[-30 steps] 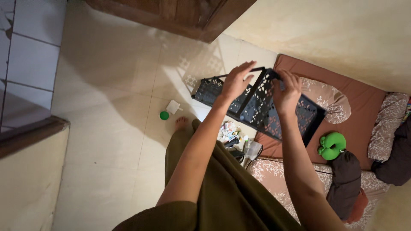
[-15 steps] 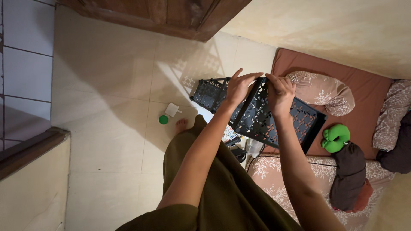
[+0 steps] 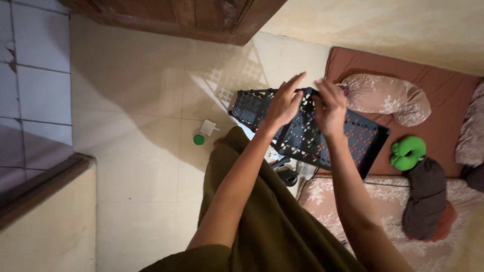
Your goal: The person assembles a black metal shelving unit by inserting legs and attaching perforated trays. Then they place various items onto the shelves, including a plastic bag, bottles, a charger, a hairbrush, and a jar with a green lid.
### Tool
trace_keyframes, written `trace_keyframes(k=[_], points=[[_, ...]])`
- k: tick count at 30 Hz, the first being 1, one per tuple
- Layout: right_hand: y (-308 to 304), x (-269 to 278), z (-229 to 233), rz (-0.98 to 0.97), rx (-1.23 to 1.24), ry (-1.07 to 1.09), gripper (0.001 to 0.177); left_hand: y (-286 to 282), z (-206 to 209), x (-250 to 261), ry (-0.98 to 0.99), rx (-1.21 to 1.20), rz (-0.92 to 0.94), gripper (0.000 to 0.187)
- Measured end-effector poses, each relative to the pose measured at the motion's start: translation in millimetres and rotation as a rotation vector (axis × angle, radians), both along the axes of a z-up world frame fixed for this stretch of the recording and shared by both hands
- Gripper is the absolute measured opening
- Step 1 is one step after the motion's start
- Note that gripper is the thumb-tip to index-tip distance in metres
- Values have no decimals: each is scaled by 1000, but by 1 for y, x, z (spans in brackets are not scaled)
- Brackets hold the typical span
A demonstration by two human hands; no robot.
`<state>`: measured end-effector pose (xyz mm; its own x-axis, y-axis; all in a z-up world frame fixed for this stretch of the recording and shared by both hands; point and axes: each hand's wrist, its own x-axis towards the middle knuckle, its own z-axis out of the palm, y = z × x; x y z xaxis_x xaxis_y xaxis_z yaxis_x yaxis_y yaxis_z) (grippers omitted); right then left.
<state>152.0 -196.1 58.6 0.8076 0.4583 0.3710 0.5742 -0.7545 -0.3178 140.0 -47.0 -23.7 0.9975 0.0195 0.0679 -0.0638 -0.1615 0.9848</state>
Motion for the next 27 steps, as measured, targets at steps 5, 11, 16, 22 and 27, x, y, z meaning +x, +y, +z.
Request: trace_keyframes(k=[5, 11, 16, 22, 27], points=[[-87, -64, 31, -440, -67, -3, 52, 6, 44, -40, -191, 529, -10, 76], [-178, -121, 22, -598, -316, 152, 79, 8, 68, -71, -114, 811, -266, 95], [-191, -128, -7, -601, -215, 263, 83, 5, 64, -74, -132, 848, -262, 103], [-186, -130, -19, -555, -120, 227, 79, 7, 58, -74, -222, 891, -235, 105], [-182, -132, -11, -564, -119, 231, 78, 4, 62, -75, -196, 919, -265, 104]])
